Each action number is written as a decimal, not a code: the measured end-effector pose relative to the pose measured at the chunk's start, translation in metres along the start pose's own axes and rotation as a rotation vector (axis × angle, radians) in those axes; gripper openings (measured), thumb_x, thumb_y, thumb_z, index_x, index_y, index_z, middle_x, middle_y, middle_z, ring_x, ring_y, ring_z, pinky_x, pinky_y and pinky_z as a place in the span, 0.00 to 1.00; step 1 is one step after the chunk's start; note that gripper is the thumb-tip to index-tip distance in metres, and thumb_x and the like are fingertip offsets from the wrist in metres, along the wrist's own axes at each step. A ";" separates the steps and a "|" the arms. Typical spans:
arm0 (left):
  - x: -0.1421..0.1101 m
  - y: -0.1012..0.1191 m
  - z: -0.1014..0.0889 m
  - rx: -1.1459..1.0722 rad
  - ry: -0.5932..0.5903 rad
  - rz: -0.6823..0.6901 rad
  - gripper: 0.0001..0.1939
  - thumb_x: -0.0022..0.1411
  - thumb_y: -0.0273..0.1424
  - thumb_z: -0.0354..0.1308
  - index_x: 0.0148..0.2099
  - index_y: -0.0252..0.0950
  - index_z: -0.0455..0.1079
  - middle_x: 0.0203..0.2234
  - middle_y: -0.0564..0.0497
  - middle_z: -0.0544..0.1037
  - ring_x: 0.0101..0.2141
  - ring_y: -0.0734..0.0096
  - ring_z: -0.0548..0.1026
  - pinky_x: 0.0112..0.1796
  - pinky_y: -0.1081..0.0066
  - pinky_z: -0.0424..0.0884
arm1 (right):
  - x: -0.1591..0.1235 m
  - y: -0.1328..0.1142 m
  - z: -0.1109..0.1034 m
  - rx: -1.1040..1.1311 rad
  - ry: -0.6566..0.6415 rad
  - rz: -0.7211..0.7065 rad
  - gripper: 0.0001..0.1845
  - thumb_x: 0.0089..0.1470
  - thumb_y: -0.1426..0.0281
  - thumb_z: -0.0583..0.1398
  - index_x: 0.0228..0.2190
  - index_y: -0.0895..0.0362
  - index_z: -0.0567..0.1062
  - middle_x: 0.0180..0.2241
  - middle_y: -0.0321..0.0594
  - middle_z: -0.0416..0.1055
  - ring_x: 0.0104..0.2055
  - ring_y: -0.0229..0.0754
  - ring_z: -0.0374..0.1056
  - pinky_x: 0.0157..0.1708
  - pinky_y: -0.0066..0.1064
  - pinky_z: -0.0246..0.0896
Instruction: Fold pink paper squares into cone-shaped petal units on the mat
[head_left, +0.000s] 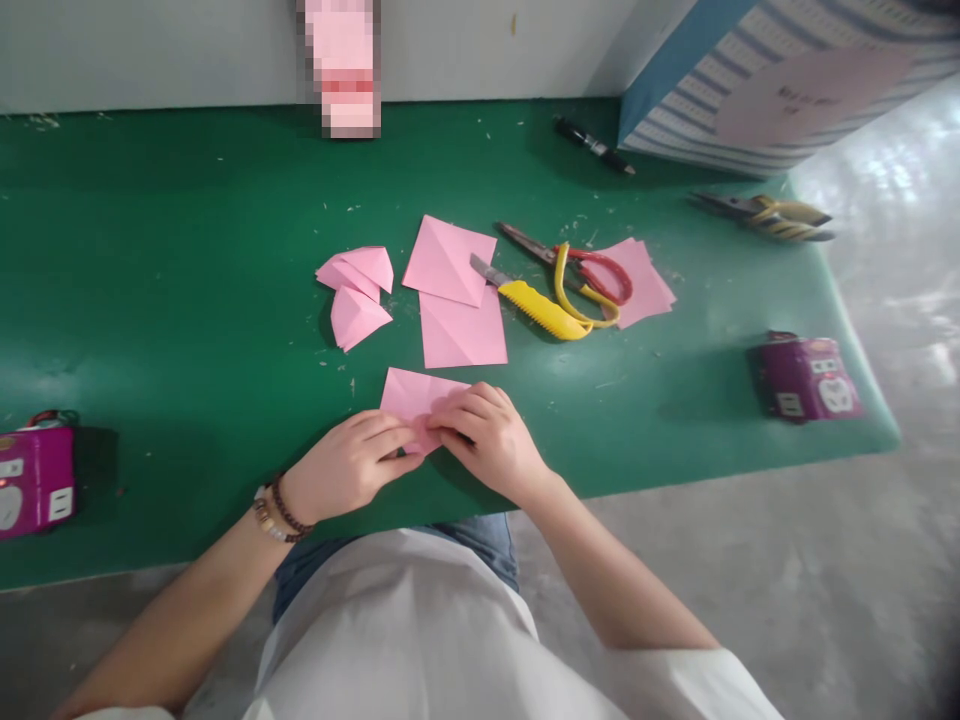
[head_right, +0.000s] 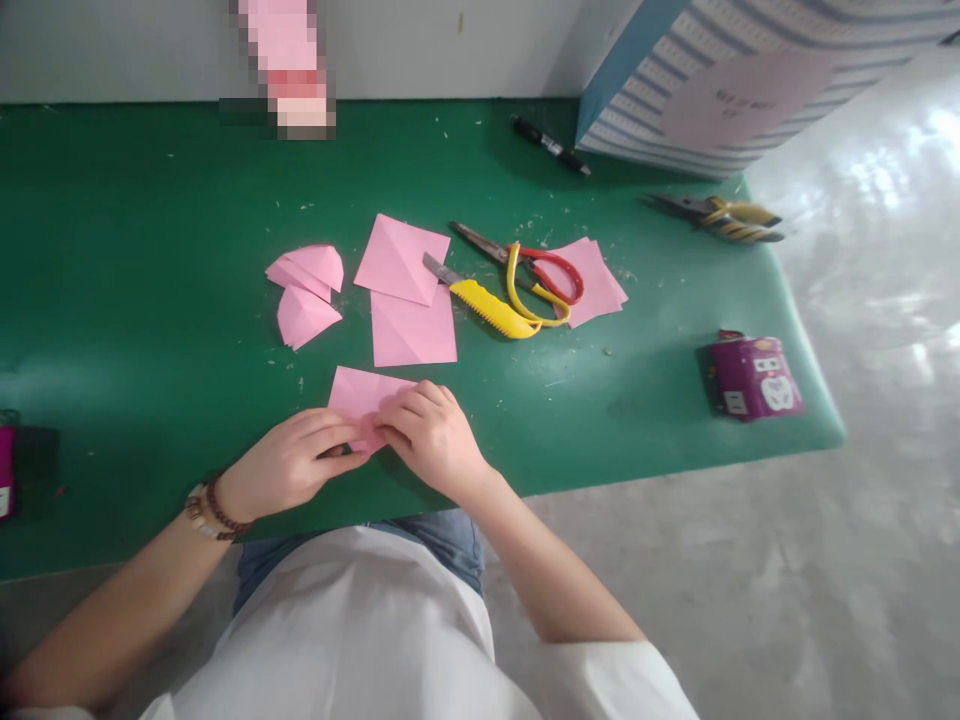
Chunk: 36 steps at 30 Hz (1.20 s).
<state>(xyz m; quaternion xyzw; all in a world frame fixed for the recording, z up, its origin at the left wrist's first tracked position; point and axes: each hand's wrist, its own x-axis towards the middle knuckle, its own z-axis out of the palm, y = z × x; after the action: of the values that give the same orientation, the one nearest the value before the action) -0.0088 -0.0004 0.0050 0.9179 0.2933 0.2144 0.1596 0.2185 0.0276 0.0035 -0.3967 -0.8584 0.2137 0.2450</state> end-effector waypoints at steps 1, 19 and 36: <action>0.000 0.000 0.000 -0.002 0.001 -0.001 0.14 0.66 0.21 0.52 0.51 0.36 0.73 0.46 0.46 0.77 0.48 0.62 0.73 0.50 0.59 0.72 | 0.000 0.000 0.000 -0.001 0.009 -0.005 0.06 0.60 0.72 0.61 0.33 0.54 0.79 0.35 0.38 0.79 0.39 0.43 0.67 0.38 0.36 0.60; 0.001 0.001 -0.002 -0.035 -0.020 -0.012 0.16 0.66 0.19 0.50 0.50 0.37 0.73 0.46 0.48 0.79 0.50 0.64 0.73 0.48 0.60 0.74 | -0.007 -0.010 -0.017 0.119 0.128 0.141 0.07 0.62 0.71 0.58 0.38 0.53 0.77 0.36 0.40 0.78 0.39 0.43 0.70 0.41 0.37 0.67; 0.002 0.006 -0.003 0.000 -0.011 -0.027 0.14 0.65 0.19 0.51 0.47 0.35 0.74 0.50 0.47 0.77 0.52 0.63 0.72 0.50 0.60 0.74 | -0.052 -0.060 -0.011 0.547 -0.225 0.509 0.08 0.58 0.73 0.54 0.40 0.51 0.61 0.43 0.42 0.80 0.16 0.31 0.58 0.19 0.27 0.56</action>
<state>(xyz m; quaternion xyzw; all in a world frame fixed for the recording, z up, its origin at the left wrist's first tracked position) -0.0059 -0.0038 0.0107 0.9150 0.3047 0.2073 0.1643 0.2199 -0.0469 0.0330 -0.4912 -0.6653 0.5309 0.1850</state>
